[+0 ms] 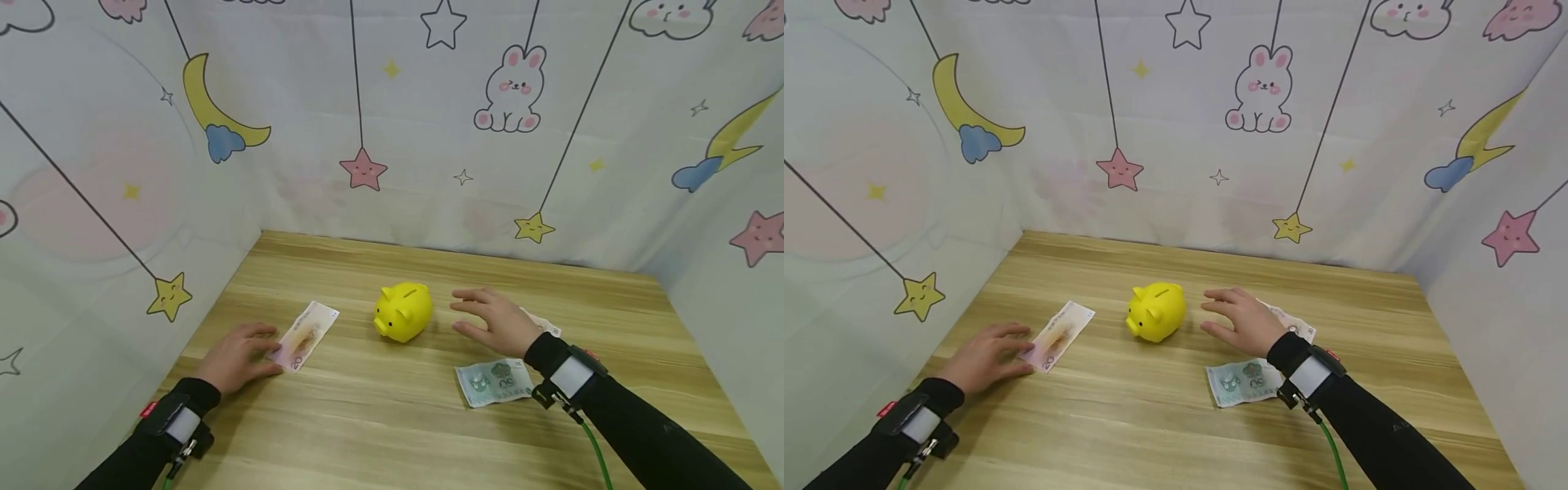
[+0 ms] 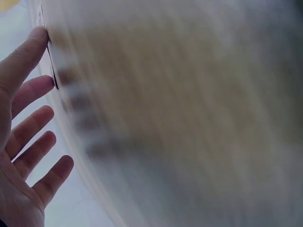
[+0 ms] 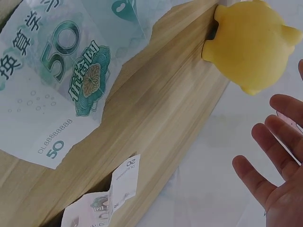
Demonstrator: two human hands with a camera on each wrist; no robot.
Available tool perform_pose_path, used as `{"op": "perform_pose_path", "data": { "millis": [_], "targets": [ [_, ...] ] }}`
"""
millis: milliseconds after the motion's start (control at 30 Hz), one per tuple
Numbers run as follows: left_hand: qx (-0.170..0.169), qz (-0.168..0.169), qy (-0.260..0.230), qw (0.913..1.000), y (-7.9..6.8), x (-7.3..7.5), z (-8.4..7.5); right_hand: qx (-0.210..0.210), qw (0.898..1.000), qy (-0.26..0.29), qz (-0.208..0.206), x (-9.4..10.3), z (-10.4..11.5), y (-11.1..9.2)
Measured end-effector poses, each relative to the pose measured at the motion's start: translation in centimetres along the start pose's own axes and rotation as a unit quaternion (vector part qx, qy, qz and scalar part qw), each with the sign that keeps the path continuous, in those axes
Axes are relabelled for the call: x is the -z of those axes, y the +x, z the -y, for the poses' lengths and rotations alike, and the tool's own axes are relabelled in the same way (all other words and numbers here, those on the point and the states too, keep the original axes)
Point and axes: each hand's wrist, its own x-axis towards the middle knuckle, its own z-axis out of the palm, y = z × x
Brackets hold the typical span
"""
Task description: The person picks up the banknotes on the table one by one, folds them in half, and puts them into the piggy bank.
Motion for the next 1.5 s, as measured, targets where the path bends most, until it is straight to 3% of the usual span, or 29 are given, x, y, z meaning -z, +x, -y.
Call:
{"op": "perform_pose_path", "data": {
  "millis": [300, 667, 967, 1267, 1500],
  "targets": [
    [-0.001, 0.004, -0.009, 0.9999, 0.2, -0.2, -0.1, -0.009, 1.0, 0.002, 0.005, -0.1, -0.1, -0.1],
    [0.028, 0.001, 0.055, 0.9981, 1.1, 0.2, -3.3, -0.008, 1.0, 0.007, 0.001, -0.1, -0.3, -0.2],
    [0.055, 0.01, 0.065, 0.9964, 0.8, -0.1, -3.8, -0.018, 1.0, 0.011, 0.004, 0.0, -0.3, -0.3],
    [0.053, 0.007, 0.078, 0.9955, 0.8, -0.2, -4.0, -0.006, 1.0, 0.008, 0.0, -0.1, -0.2, -0.3],
    [0.023, -0.001, 0.085, 0.9961, 0.9, 0.0, -4.3, -0.006, 1.0, 0.004, -0.003, -0.1, -0.2, -0.4]
  ]
}}
